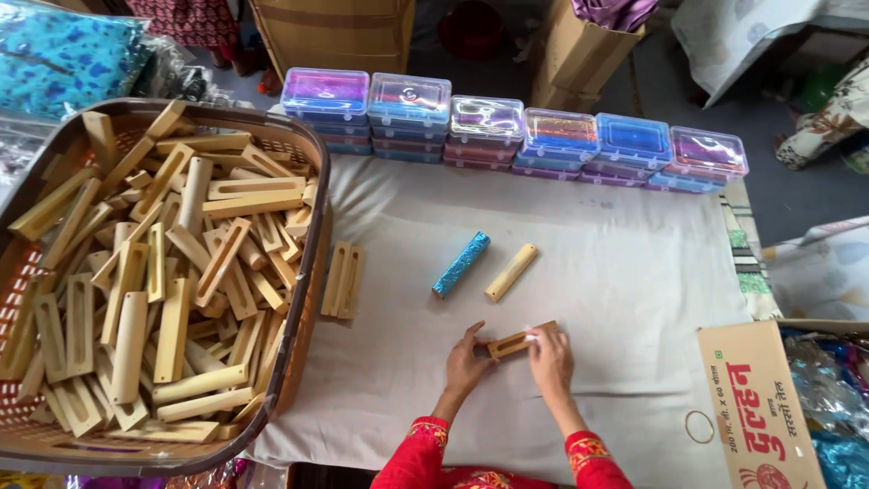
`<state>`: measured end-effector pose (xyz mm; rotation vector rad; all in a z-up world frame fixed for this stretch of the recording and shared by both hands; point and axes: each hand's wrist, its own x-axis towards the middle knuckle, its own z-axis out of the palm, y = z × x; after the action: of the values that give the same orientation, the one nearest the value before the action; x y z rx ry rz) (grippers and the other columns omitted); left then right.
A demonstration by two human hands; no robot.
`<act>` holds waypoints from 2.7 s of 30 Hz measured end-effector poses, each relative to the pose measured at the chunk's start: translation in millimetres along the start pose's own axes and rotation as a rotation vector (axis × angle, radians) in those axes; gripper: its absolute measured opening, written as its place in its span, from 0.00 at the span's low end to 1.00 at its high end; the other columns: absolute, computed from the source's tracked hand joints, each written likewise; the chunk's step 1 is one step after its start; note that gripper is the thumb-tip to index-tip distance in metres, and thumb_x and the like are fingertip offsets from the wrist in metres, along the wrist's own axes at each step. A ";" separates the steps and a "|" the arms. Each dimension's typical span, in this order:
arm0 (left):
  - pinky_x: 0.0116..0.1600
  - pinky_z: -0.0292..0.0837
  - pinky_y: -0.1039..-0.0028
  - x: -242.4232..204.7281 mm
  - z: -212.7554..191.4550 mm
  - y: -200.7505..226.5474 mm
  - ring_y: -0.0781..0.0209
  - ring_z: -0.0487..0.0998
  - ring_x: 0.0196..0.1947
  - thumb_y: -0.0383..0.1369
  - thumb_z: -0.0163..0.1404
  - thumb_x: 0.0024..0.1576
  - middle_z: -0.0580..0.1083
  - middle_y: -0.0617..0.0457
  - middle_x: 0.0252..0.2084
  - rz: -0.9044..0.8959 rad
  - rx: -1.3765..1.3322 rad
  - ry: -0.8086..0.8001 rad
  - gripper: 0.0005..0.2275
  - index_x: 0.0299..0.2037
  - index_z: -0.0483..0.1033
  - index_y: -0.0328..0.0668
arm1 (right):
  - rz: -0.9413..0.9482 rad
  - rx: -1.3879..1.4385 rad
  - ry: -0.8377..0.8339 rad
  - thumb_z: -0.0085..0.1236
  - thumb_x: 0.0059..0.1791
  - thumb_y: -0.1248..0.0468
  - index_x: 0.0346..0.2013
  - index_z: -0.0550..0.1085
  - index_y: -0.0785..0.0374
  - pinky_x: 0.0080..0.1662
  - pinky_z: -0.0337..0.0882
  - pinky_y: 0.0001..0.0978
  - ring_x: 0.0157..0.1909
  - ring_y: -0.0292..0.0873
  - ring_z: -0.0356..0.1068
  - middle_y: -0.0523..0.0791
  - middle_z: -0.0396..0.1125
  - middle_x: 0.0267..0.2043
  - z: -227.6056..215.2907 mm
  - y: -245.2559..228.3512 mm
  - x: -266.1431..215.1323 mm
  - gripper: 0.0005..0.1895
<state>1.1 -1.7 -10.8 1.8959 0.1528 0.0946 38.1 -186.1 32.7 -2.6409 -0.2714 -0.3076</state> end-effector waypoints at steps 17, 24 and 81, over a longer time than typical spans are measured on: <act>0.54 0.74 0.65 -1.2 -6.4 6.3 0.53 0.81 0.49 0.26 0.68 0.39 0.82 0.55 0.47 -0.012 -0.021 -0.025 0.39 0.65 0.66 0.49 | -0.093 0.077 0.091 0.58 0.47 0.72 0.49 0.78 0.55 0.52 0.71 0.40 0.50 0.49 0.70 0.40 0.73 0.51 2.1 -15.6 -24.2 0.17; 0.53 0.78 0.66 -4.7 2.8 -11.1 0.54 0.82 0.48 0.27 0.66 0.47 0.82 0.52 0.47 0.031 -0.047 0.008 0.35 0.67 0.65 0.46 | -0.373 -0.037 -0.074 0.53 0.44 0.76 0.57 0.77 0.58 0.54 0.70 0.40 0.51 0.51 0.68 0.38 0.71 0.63 31.6 -14.1 -36.7 0.26; 0.44 0.78 0.63 -12.2 -8.5 54.5 0.48 0.80 0.45 0.18 0.57 0.45 0.77 0.43 0.48 0.131 0.032 0.035 0.23 0.54 0.73 0.40 | -0.171 0.147 0.068 0.55 0.46 0.74 0.51 0.74 0.64 0.58 0.70 0.45 0.58 0.54 0.68 0.49 0.69 0.55 17.9 -30.2 -49.3 0.18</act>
<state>-8.9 -12.9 43.7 1.9355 0.0543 0.2155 -13.2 -158.1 17.1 -2.4623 -0.4802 -0.4168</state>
